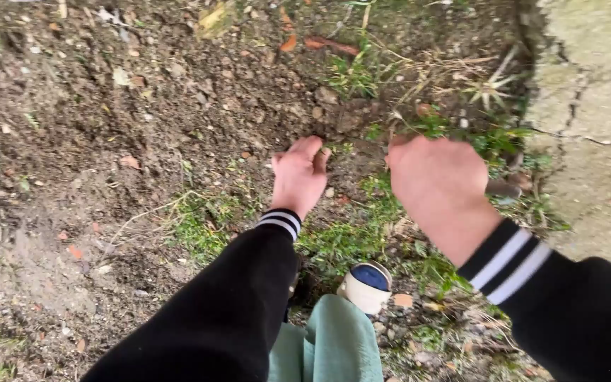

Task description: Pulling weeds and grass from the soil by hand and using a small knife to loosen roots in a garden area.

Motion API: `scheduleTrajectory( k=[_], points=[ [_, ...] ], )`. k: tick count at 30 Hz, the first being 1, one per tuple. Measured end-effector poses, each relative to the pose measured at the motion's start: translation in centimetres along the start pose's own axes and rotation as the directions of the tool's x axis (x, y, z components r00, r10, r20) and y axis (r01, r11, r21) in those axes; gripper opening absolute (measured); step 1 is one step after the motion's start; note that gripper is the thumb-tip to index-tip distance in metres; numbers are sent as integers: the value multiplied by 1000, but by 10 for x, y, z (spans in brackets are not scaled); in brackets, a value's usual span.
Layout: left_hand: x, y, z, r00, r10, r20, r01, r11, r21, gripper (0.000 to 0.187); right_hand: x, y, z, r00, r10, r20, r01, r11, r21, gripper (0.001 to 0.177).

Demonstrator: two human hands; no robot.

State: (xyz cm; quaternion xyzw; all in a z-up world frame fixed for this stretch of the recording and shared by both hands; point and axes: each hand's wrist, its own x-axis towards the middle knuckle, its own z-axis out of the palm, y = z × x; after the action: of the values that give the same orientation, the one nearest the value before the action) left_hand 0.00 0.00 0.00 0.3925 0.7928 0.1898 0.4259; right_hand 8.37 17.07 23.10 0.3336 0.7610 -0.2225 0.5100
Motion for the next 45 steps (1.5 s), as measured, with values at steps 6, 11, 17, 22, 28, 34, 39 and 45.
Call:
scheduleTrajectory(
  k=[6, 11, 17, 22, 28, 34, 39, 45],
  points=[
    [-1, 8, -6, 997, 57, -45, -61, 993, -97, 14, 57, -5, 7, 978, -209, -28, 186, 918, -350, 11],
    [3, 4, 0, 993, 81, -87, -91, 990, -111, 12, 71, 13, -20, 948, -305, -91, 251, 892, -375, 21],
    [0, 16, -7, 995, 61, -84, -75, 983, -166, 10, 64, 24, 6, 986, -166, 7, 166, 978, -125, 28],
    [-2, 4, -3, 993, 69, -98, -88, 974, -211, 10, 60, 10, 87, 1000, 12, -28, 0, 916, 402, 29],
    [-17, 12, -34, 978, 44, -206, -132, 890, -437, 12, 73, -55, 157, 959, 274, 73, -157, 299, 941, 39],
    [-47, 40, -89, 965, 55, -255, -182, 843, -506, 14, 46, -57, 152, 949, 314, 15, -101, 262, 960, 43],
    [-51, 42, -128, 962, -166, -216, 32, 856, -516, 21, 44, -44, 136, 954, 297, -42, -175, 665, 726, 58],
    [-23, 27, -154, 944, 254, -212, -281, 953, -112, 17, 37, -44, 114, 874, 382, -299, -204, 849, 487, 45]
  ],
)
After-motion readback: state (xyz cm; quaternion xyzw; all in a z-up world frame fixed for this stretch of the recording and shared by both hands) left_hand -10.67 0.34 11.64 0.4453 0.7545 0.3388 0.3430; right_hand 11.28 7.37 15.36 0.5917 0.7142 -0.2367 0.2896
